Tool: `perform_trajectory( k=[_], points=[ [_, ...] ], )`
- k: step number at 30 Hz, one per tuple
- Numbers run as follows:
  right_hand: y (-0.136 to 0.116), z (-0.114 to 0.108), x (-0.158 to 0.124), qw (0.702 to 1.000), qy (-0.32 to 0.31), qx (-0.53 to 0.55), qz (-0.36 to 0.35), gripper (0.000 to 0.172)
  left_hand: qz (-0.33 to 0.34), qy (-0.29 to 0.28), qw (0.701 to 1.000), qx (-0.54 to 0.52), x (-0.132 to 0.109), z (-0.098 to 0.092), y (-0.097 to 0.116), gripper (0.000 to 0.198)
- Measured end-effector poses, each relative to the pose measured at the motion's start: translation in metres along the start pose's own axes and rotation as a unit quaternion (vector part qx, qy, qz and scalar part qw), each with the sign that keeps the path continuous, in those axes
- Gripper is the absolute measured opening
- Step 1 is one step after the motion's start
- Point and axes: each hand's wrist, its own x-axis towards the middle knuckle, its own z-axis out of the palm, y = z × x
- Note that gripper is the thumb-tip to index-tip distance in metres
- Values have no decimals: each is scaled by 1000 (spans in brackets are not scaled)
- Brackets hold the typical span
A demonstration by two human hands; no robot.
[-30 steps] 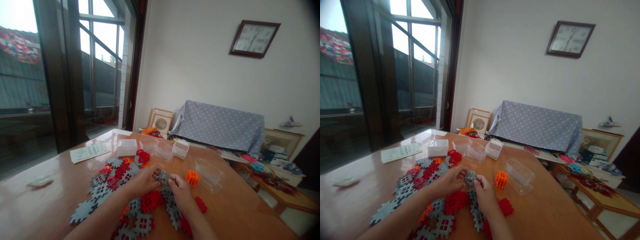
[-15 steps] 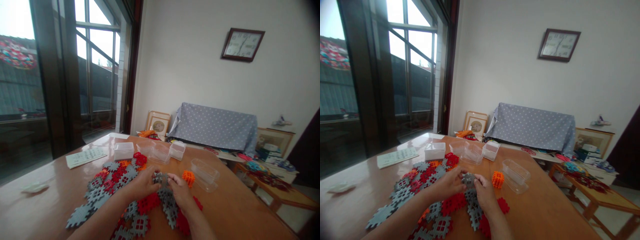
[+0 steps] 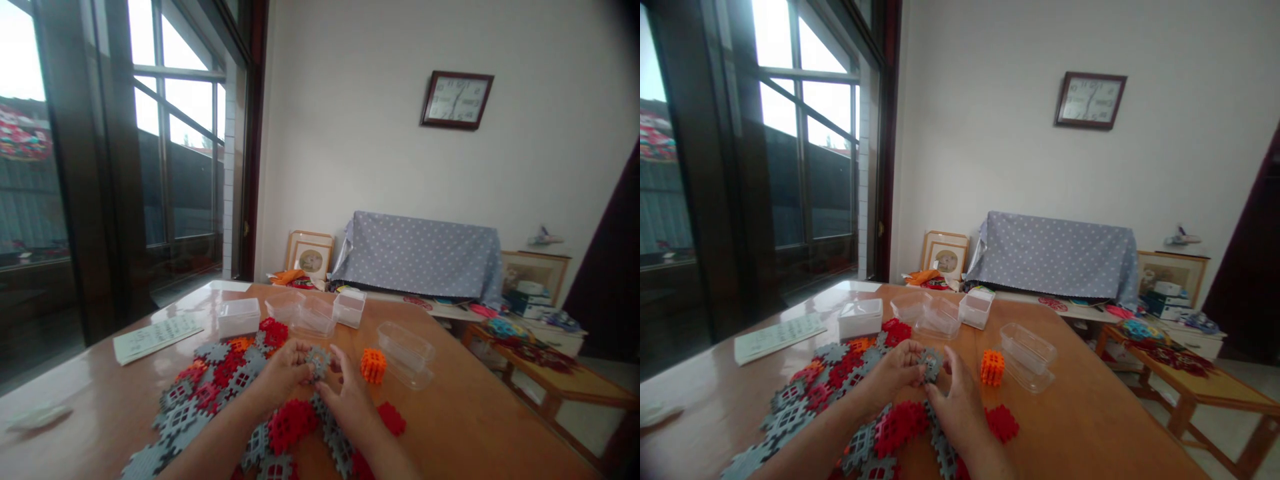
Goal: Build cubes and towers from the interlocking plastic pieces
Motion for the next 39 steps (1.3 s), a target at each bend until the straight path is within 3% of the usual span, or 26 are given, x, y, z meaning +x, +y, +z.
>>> perform_trajectory(
  k=[6, 10, 14, 19, 23, 27, 30, 35, 39],
  points=[
    [-1, -3, 0, 999, -27, -6, -36, 55, -48, -35, 997, -41, -2, -4, -4, 71],
    [1, -4, 1, 997, -44, -22, -52, 56, -45, -85, 994, -50, 2, -11, -11, 66],
    [3, -3, 0, 996, -61, -20, -58, 55, -25, -111, 993, 10, 3, -15, -13, 61],
    [4, -1, 0, 996, -72, -11, -49, 55, 1, -94, 978, 188, -3, -18, -6, 47],
    [5, -2, 1, 996, -72, -17, -54, 54, 26, -89, 967, 238, -3, -21, -5, 45],
    [10, -7, 4, 999, -23, -21, -20, 55, 81, 1, 946, 314, 5, -28, -5, 48],
    [17, -11, 7, 1000, 6, -28, 10, 54, 81, 45, 923, 373, 11, -34, -5, 50],
    [23, -12, 12, 998, 32, -31, 38, 52, 56, -27, 928, 367, 20, -34, 0, 44],
    [23, -13, 12, 998, 37, -24, 42, 51, 24, -34, 928, 371, 31, -33, -1, 39]
  ],
)
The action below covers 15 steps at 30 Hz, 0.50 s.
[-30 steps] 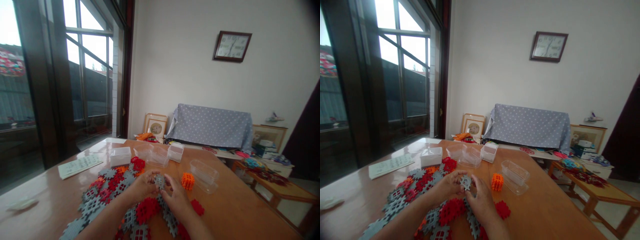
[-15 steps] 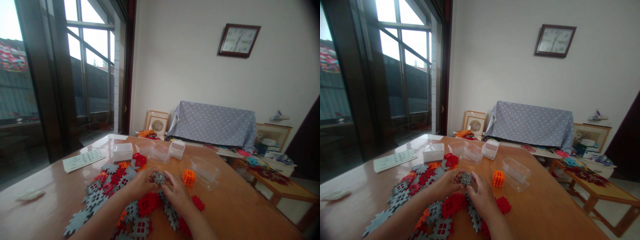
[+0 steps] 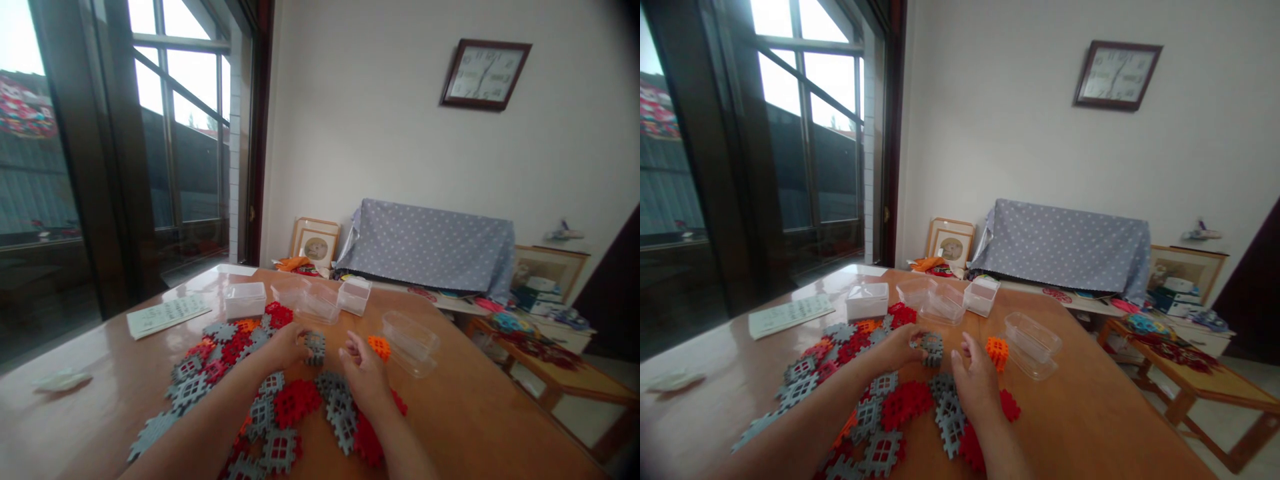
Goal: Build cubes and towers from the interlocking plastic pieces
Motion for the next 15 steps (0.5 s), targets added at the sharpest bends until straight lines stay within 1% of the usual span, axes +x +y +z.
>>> perform_trajectory(
  k=[3, 7, 11, 15],
  points=[
    [0, -1, 0, 1000, 4, -1, 2, 51, -24, -9, 1000, 0, 8, 4, -9, 36],
    [2, 0, 1, 1000, 11, 2, 7, 51, -38, -36, 998, -32, 12, 13, -23, 38],
    [7, 3, 2, 1000, 1, 8, 9, 52, -37, -60, 996, -63, 13, 18, -31, 40],
    [9, 5, 1, 1000, 3, 3, 13, 53, -33, -66, 995, -70, 14, 21, -35, 36]
  ],
)
